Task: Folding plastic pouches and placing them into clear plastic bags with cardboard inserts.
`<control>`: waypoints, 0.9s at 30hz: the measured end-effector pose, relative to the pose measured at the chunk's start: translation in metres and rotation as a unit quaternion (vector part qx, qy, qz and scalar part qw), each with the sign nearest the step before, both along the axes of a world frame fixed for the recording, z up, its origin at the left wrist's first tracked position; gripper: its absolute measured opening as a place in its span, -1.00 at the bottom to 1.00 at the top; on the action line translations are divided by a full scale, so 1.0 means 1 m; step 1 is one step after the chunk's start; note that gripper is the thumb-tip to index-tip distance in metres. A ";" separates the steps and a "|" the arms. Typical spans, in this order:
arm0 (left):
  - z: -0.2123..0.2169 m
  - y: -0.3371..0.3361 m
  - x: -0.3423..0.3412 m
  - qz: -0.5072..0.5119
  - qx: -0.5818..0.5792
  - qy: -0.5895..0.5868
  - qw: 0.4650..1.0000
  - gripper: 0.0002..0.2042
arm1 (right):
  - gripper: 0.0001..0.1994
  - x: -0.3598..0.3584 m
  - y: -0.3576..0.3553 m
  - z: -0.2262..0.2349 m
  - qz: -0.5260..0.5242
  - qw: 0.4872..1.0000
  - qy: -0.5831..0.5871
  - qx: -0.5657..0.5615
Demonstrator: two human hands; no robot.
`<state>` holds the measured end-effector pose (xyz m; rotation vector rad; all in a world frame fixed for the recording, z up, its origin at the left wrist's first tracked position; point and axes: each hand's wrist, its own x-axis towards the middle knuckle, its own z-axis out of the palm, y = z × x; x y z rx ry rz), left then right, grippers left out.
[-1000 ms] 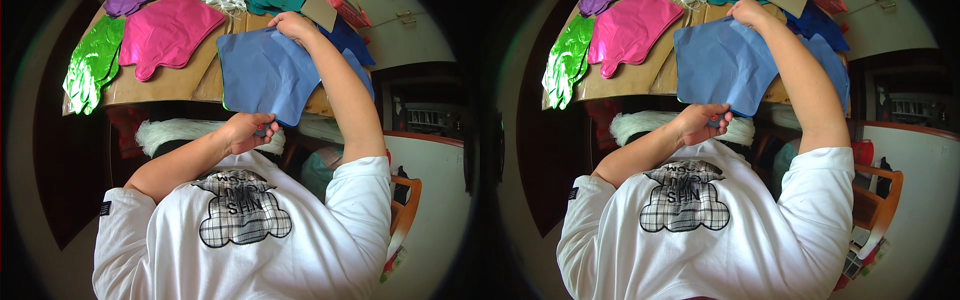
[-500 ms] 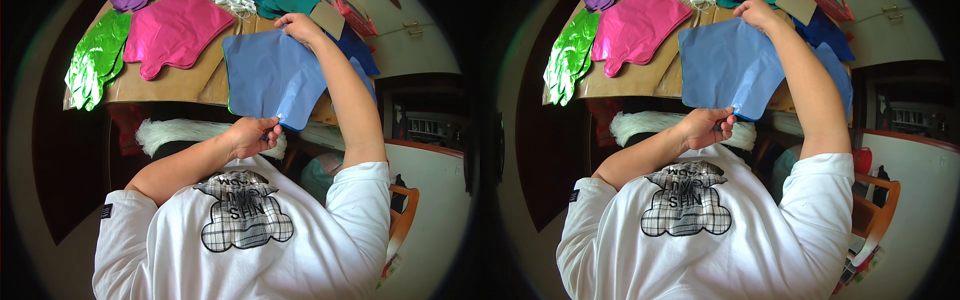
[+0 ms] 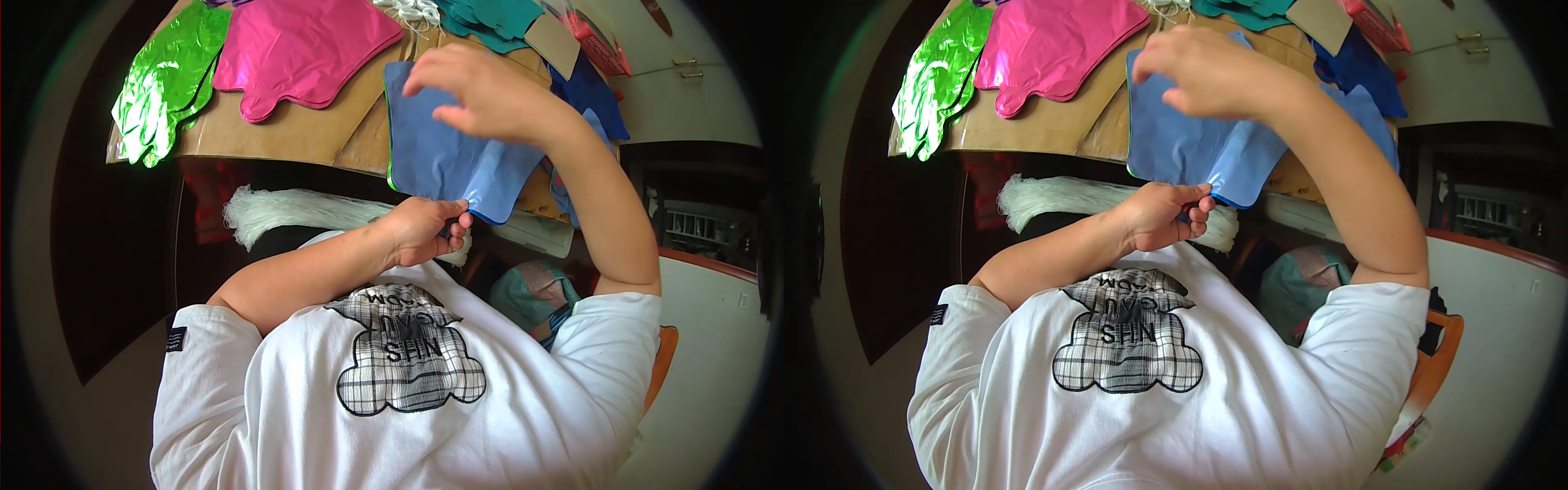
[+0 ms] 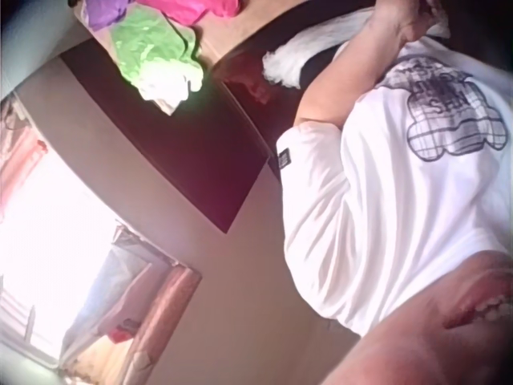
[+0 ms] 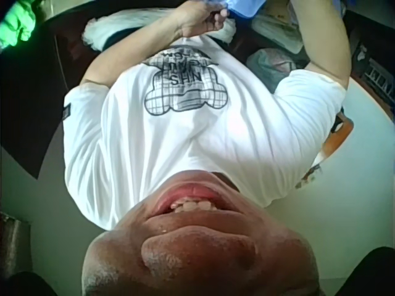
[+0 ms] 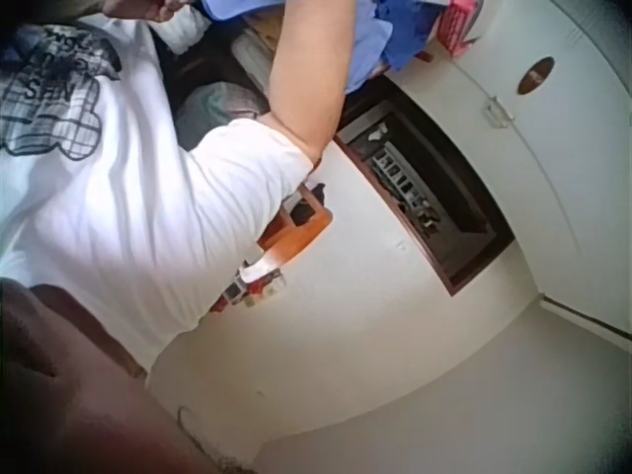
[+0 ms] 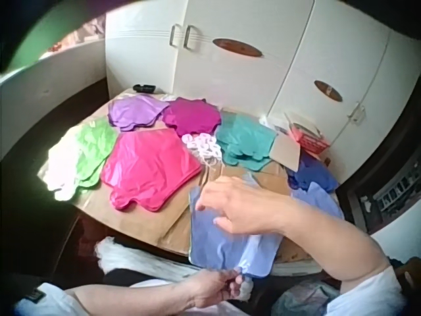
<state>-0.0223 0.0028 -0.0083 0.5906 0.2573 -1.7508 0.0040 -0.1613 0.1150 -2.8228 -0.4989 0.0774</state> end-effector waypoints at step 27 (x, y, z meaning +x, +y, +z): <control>-0.004 0.000 0.006 -0.021 -0.029 -0.001 0.999 -0.80 | -0.88 0.071 -0.023 -0.021 0.090 0.993 0.067 -0.044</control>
